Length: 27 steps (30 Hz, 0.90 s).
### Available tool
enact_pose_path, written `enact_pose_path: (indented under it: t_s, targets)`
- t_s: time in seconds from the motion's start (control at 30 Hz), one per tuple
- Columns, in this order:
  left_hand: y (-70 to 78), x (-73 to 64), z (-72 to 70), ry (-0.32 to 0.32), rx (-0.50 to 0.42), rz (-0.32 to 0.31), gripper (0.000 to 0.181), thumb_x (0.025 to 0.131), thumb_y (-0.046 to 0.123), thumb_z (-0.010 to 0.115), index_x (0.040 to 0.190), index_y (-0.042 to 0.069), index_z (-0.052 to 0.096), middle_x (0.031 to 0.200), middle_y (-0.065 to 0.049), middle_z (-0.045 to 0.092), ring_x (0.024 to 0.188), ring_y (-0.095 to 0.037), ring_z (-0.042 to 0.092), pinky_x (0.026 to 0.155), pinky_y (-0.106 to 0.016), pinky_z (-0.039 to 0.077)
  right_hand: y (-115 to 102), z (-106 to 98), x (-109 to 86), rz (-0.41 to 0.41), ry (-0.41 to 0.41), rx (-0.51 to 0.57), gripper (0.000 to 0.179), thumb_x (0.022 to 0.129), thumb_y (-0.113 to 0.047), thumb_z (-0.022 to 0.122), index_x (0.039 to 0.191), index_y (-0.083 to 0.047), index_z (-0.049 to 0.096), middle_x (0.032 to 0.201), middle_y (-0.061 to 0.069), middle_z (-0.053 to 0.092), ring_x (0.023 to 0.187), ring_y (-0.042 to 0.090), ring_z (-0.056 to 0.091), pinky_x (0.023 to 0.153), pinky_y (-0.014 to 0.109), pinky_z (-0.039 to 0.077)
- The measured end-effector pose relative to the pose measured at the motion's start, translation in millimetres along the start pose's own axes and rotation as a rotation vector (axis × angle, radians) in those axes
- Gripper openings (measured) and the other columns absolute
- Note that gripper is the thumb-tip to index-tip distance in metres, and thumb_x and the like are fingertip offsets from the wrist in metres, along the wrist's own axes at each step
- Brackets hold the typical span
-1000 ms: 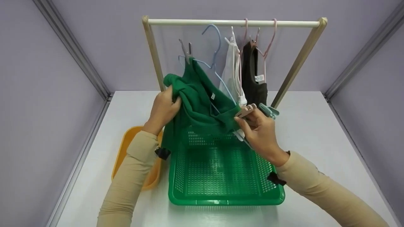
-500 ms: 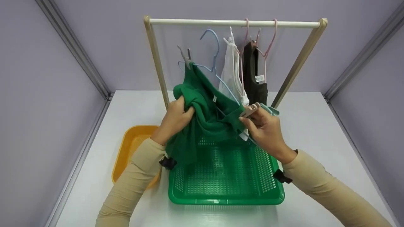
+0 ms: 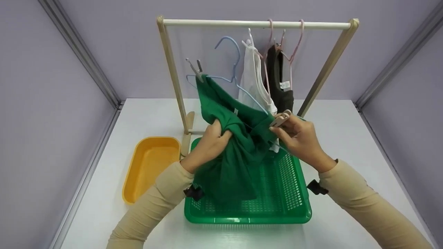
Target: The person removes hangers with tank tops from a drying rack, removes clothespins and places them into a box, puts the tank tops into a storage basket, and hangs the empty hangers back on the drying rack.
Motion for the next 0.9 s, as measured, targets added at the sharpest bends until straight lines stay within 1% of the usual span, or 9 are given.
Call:
enact_pose_path:
  t_s: [0.17, 0.4, 0.47, 0.53, 0.63, 0.7, 0.77, 0.83, 0.9]
  targets:
    - [-4.9, -6.0, 16.6, -0.054, -0.075, -0.032, 0.025, 0.103, 0.017, 0.037, 0.123, 0.002, 0.040, 0.087, 0.000, 0.040, 0.090, -0.017, 0.051, 0.088, -0.033, 0.043, 2.5, -5.0, -2.2, -0.021, -0.027, 0.005, 0.025, 0.078, 0.017, 0.066, 0.103, 0.014, 0.063, 0.091, 0.027, 0.071, 0.089, -0.018, 0.062, 0.074, 0.005, 0.052]
    - [-11.7, -13.8, 39.5, -0.162, -0.278, -0.123, 0.021, 0.105, 0.020, 0.033, 0.120, 0.006, 0.038, 0.100, -0.007, 0.048, 0.087, -0.017, 0.057, 0.079, -0.029, 0.051, 6.4, -15.4, -5.1, -0.044, -0.079, 0.019, 0.027, 0.074, 0.020, 0.066, 0.099, 0.012, 0.064, 0.102, 0.003, 0.074, 0.091, -0.015, 0.064, 0.074, 0.007, 0.053]
    - [-15.2, -17.4, 47.3, -0.202, -0.374, -0.165, 0.027, 0.105, 0.020, 0.032, 0.128, 0.006, 0.035, 0.115, -0.014, 0.050, 0.099, -0.024, 0.062, 0.086, -0.033, 0.055, 7.8, -18.1, -6.1, -0.048, -0.089, 0.026, 0.027, 0.074, 0.021, 0.066, 0.099, 0.011, 0.064, 0.101, 0.005, 0.074, 0.092, -0.014, 0.065, 0.075, 0.008, 0.053]
    - [-20.3, -22.0, 56.6, -0.249, -0.469, -0.229, 0.030, 0.106, 0.021, 0.031, 0.132, 0.007, 0.031, 0.129, -0.018, 0.045, 0.115, -0.029, 0.059, 0.095, -0.037, 0.054, 9.1, -20.2, -7.1, -0.050, -0.094, 0.028, 0.026, 0.074, 0.022, 0.065, 0.098, 0.011, 0.064, 0.097, 0.010, 0.074, 0.092, -0.013, 0.065, 0.074, 0.009, 0.053]
    - [-27.4, -27.7, 70.8, -0.322, -0.567, -0.324, 0.030, 0.106, 0.023, 0.030, 0.131, 0.007, 0.034, 0.135, -0.020, 0.045, 0.125, -0.032, 0.055, 0.103, -0.040, 0.050, 10.4, -21.6, -8.5, -0.053, -0.107, 0.031, 0.026, 0.074, 0.022, 0.065, 0.098, 0.011, 0.064, 0.093, 0.016, 0.072, 0.091, -0.013, 0.066, 0.074, 0.009, 0.053]
    - [-32.0, -30.1, 76.9, -0.366, -0.557, -0.360, 0.028, 0.106, 0.025, 0.032, 0.126, 0.007, 0.037, 0.133, -0.019, 0.047, 0.125, -0.030, 0.056, 0.105, -0.041, 0.049, 10.7, -21.2, -9.0, -0.063, -0.119, 0.030, 0.026, 0.074, 0.022, 0.065, 0.097, 0.010, 0.064, 0.088, 0.018, 0.071, 0.090, -0.013, 0.066, 0.074, 0.008, 0.053]
    - [-35.7, -31.2, 80.0, -0.409, -0.510, -0.365, 0.028, 0.105, 0.024, 0.035, 0.125, 0.007, 0.041, 0.131, -0.015, 0.051, 0.122, -0.026, 0.058, 0.104, -0.041, 0.049, 11.1, -20.0, -9.7, -0.075, -0.136, 0.029, 0.026, 0.074, 0.022, 0.065, 0.096, 0.009, 0.063, 0.085, 0.020, 0.070, 0.089, -0.014, 0.065, 0.073, 0.008, 0.053]
    - [-39.8, -31.9, 79.9, -0.447, -0.406, -0.359, 0.026, 0.104, 0.023, 0.039, 0.124, 0.006, 0.043, 0.119, -0.009, 0.056, 0.110, -0.020, 0.062, 0.098, -0.038, 0.051, 11.7, -18.7, -10.7, -0.081, -0.150, 0.025, 0.026, 0.074, 0.021, 0.066, 0.097, 0.008, 0.063, 0.082, 0.020, 0.069, 0.088, -0.015, 0.065, 0.072, 0.007, 0.053]
    - [-44.2, -33.4, 77.6, -0.485, -0.254, -0.355, 0.030, 0.103, 0.024, 0.042, 0.126, 0.005, 0.042, 0.103, -0.004, 0.054, 0.096, -0.015, 0.058, 0.089, -0.034, 0.051, 12.4, -17.7, -12.0, -0.091, -0.156, 0.016, 0.026, 0.074, 0.021, 0.066, 0.097, 0.008, 0.063, 0.081, 0.020, 0.069, 0.088, -0.015, 0.064, 0.071, 0.006, 0.053]
Point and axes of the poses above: each hand's wrist, its own x-axis towards the middle knuckle, its own z-axis out of the palm, y = z × x, the point moved 6 cm from there along x, towards the middle knuckle
